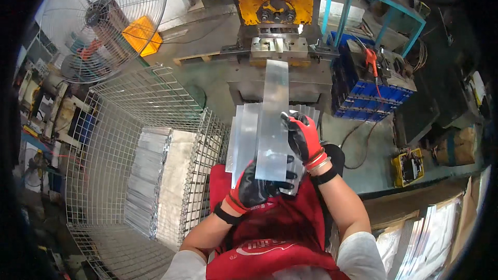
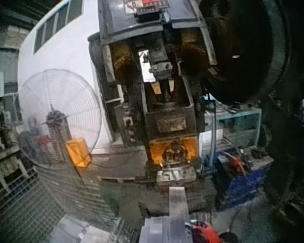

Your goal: Manually feed metal strips into a press machine to bend them and stack the finished parts.

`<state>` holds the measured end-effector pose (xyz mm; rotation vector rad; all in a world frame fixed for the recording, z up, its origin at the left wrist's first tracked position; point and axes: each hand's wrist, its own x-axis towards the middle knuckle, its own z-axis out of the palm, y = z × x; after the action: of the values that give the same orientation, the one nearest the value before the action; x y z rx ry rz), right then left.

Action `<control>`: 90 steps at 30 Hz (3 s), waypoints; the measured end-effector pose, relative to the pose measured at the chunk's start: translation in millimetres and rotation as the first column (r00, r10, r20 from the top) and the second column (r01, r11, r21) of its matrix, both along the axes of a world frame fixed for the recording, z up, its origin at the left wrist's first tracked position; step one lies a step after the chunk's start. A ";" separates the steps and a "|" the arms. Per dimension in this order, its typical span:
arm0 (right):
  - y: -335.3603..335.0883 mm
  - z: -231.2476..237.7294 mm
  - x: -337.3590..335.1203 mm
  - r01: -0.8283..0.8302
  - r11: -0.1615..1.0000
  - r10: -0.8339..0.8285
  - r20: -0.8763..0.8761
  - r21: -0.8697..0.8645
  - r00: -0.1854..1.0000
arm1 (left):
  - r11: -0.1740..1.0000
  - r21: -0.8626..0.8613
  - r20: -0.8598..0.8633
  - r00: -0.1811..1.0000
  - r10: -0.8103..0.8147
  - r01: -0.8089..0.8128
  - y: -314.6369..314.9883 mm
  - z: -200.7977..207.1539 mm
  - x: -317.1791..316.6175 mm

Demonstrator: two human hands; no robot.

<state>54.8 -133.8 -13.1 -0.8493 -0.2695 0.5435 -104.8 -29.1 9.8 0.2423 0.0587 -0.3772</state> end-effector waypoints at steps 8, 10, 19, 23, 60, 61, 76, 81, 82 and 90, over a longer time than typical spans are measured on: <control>25.3 10.3 42.6 0.144 0.983 -0.127 0.139 -0.116 0.982 | 0.992 0.120 0.013 0.999 0.036 -0.037 34.0 -8.1 53.8; 24.6 5.2 55.6 0.097 0.987 -0.076 0.156 -0.131 0.985 | 0.981 0.187 0.058 0.998 0.033 -0.043 38.0 -0.7 63.4; 32.3 1.1 61.0 0.269 0.933 -0.200 0.277 -0.239 0.940 | 0.251 0.939 0.233 0.972 0.036 -0.235 30.2 11.0 85.6; 38.6 -16.5 60.7 0.226 0.953 -0.161 0.298 -0.200 0.941 | 0.340 0.911 0.218 0.973 0.082 -0.233 29.5 3.1 85.4; 52.3 -6.1 71.4 0.369 0.894 -0.249 0.405 -0.252 0.880 | 0.869 0.488 -0.189 0.963 0.192 -0.078 35.9 6.0 99.9; 52.0 -4.3 67.9 0.336 0.905 -0.237 0.347 -0.262 0.908 | 0.720 0.692 -0.094 0.983 0.157 -0.048 36.9 -0.2 97.3; 35.5 -14.5 37.6 0.351 0.800 -0.147 0.407 -0.487 0.901 | -0.413 0.661 0.640 0.758 -0.125 -0.626 28.1 -15.2 90.3; 28.5 -0.9 41.7 0.290 0.788 0.013 0.485 -0.543 0.874 | -0.373 0.694 0.623 0.773 -0.119 -0.616 29.6 -16.1 87.9; 27.7 -1.7 41.6 0.296 0.768 0.017 0.479 -0.568 0.877 | -0.354 0.710 0.617 0.780 -0.103 -0.608 28.8 -12.6 87.7; 32.6 -1.9 40.6 0.311 0.819 -0.098 0.416 -0.483 0.904 | 0.284 0.909 0.253 0.945 0.209 -0.306 27.2 -12.3 93.0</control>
<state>95.4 -101.2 -15.1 -1.5271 -0.3734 0.2385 -11.8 -1.8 -2.5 1.4495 0.2398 0.0634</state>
